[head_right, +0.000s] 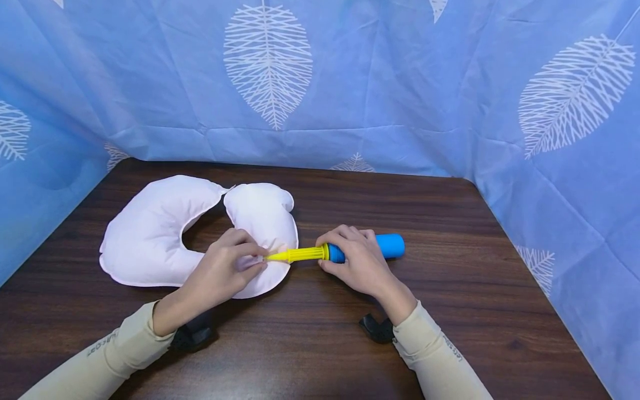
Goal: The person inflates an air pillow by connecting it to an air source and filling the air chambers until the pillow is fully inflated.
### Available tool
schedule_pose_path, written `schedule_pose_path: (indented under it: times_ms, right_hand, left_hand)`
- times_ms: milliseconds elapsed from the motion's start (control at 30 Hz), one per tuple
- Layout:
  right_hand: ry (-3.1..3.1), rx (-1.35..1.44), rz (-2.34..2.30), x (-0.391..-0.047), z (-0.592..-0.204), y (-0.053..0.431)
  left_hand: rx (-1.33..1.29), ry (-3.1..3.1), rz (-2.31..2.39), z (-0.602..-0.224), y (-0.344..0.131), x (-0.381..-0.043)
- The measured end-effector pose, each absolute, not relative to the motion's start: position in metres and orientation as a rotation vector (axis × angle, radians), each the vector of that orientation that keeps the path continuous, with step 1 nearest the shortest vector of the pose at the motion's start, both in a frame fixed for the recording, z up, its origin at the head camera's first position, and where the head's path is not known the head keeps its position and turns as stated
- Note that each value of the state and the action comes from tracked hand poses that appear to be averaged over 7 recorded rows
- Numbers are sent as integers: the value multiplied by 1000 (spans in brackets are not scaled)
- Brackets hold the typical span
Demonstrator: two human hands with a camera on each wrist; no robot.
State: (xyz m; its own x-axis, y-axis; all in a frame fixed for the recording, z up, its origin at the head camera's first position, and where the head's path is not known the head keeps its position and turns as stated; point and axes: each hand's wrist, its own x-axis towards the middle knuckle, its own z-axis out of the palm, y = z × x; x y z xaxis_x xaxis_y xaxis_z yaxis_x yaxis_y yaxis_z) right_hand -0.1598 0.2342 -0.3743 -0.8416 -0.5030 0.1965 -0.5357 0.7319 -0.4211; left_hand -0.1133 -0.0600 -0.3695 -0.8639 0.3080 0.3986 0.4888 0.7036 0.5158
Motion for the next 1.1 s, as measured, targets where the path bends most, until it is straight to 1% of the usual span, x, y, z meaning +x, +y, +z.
schedule_pose_path:
  times_ms: [867, 1100]
  right_hand:
    - [-2842, 887, 725, -160, -374, 234]
    - [-2825, 900, 721, -160, -374, 237]
  left_hand:
    - [-591, -2645, -1029, -373, -56, -114]
    - [-630, -2674, -992, -372, -53, -114]
